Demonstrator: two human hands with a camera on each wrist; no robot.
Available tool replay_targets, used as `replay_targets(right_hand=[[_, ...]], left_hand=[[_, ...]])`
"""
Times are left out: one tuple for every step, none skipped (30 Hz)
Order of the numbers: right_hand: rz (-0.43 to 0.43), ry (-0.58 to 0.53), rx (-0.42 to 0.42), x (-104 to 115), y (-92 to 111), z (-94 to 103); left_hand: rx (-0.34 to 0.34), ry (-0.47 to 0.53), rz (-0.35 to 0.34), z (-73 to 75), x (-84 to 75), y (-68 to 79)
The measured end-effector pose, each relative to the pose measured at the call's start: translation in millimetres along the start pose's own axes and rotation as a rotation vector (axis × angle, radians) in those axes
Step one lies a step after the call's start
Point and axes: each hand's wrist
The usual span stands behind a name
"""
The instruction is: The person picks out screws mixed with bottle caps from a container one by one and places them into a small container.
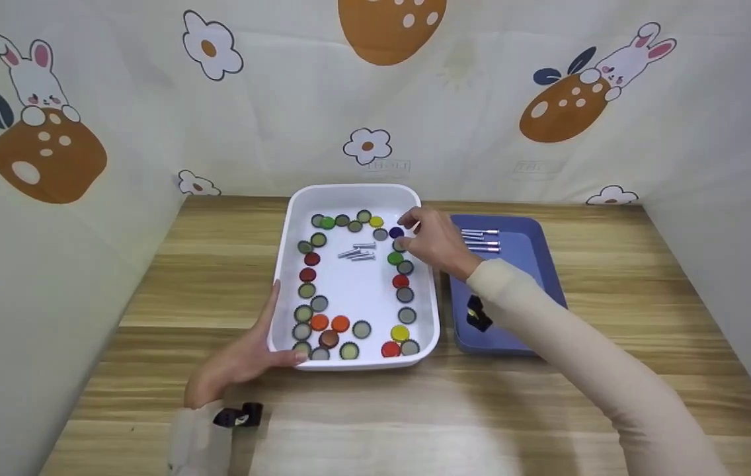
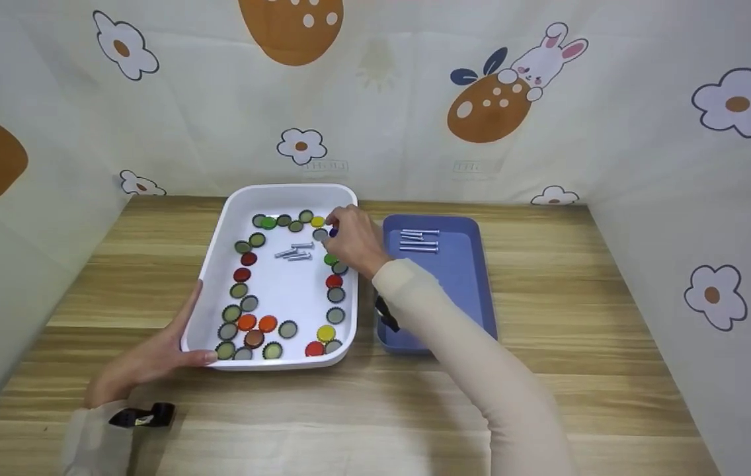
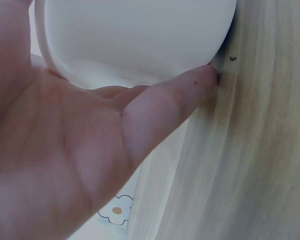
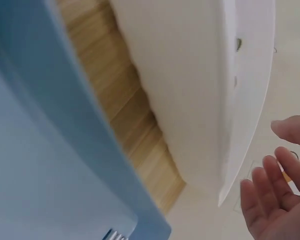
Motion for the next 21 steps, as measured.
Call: replay_targets(right_hand=[[-0.012, -0.007, 0.015, 1.0, -0.1, -0.8], [-0.021, -0.014, 0.027, 1.9, -0.3, -1.6], [-0.027, -0.020, 0.035, 2.9, -0.4, -2.5], [-0.026, -0.023, 0.039, 4.0, -0.7, -3.6], [-0.025, -0.027, 0.041, 5.1, -0.9, -4.7], [-0.021, -0.032, 0.042, 6.1, -1.2, -5.9], [-0.015, -0.036, 0.040, 7.0, -1.5, -7.3], [-0.013, -0.042, 0.039, 7.9, -1.7, -8.5], [-0.010, -0.044, 0.038, 8.7, -2.0, -9.7], [-0.012, -0.049, 0.041, 9.4, -2.4, -10.9], [-0.018, -0.056, 0.046, 10.2, -2.7, -12.0], [-0.023, -0.061, 0.050, 10.9, -3.0, -12.9], [-0.036, -0.067, 0.060, 11.6, -3.3, -13.8], [-0.048, -0.070, 0.068, 12.5, -3.8, -14.8], [-0.060, -0.070, 0.076, 13.2, -4.4, -15.8], [-0.076, -0.074, 0.086, 14.2, -4.8, -16.6], [-0.093, -0.075, 0.093, 15.0, -5.3, -17.3], [-0.109, -0.075, 0.101, 15.9, -5.8, -18.1], [-0.126, -0.077, 0.111, 16.6, -6.3, -18.8], [-0.137, -0.077, 0.119, 17.2, -6.8, -19.5], [-0.148, -0.079, 0.125, 17.6, -7.1, -20.2]], left_hand=[[0.000, -0.001, 0.000, 0.0, 0.0, 0.0], [0.000, 0.002, 0.002, 0.2, 0.3, 0.0], [0.000, 0.005, 0.005, 0.4, 0.3, 0.0], [0.001, 0.005, 0.006, 0.6, 0.3, -0.1], [0.002, 0.003, 0.009, 0.8, 0.2, -0.2], [0.000, 0.004, 0.012, 0.9, 0.1, -0.2], [-0.001, -0.001, 0.018, 1.0, -0.1, -0.2], [-0.001, -0.002, 0.022, 1.0, -0.2, -0.2], [0.002, -0.005, 0.024, 0.9, -0.1, -0.2], [0.003, -0.008, 0.028, 0.8, -0.4, -0.2], [0.002, -0.004, 0.030, 0.7, -0.6, -0.3], [0.001, 0.001, 0.032, 0.8, -0.5, -0.3], [0.001, 0.002, 0.035, 0.7, -0.5, -0.2], [0.000, 0.008, 0.036, 0.7, -0.5, -0.2], [0.001, 0.009, 0.038, 0.9, -0.7, 0.0], [0.000, 0.009, 0.041, 0.8, -1.1, 0.2], [0.001, 0.006, 0.041, 0.9, -1.1, 0.5], [0.001, 0.001, 0.044, 0.9, -1.4, 0.9], [0.002, -0.004, 0.046, 0.9, -1.9, 1.3], [0.003, -0.010, 0.049, 0.8, -2.2, 1.6], [0.003, -0.016, 0.051, 0.8, -2.7, 1.9]])
Point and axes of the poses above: each hand's wrist, its own y-axis away from the middle knuckle, its own z-axis out of the back of the hand, x = y × z, and after that the axes turned 12 degrees about -z, right-handed
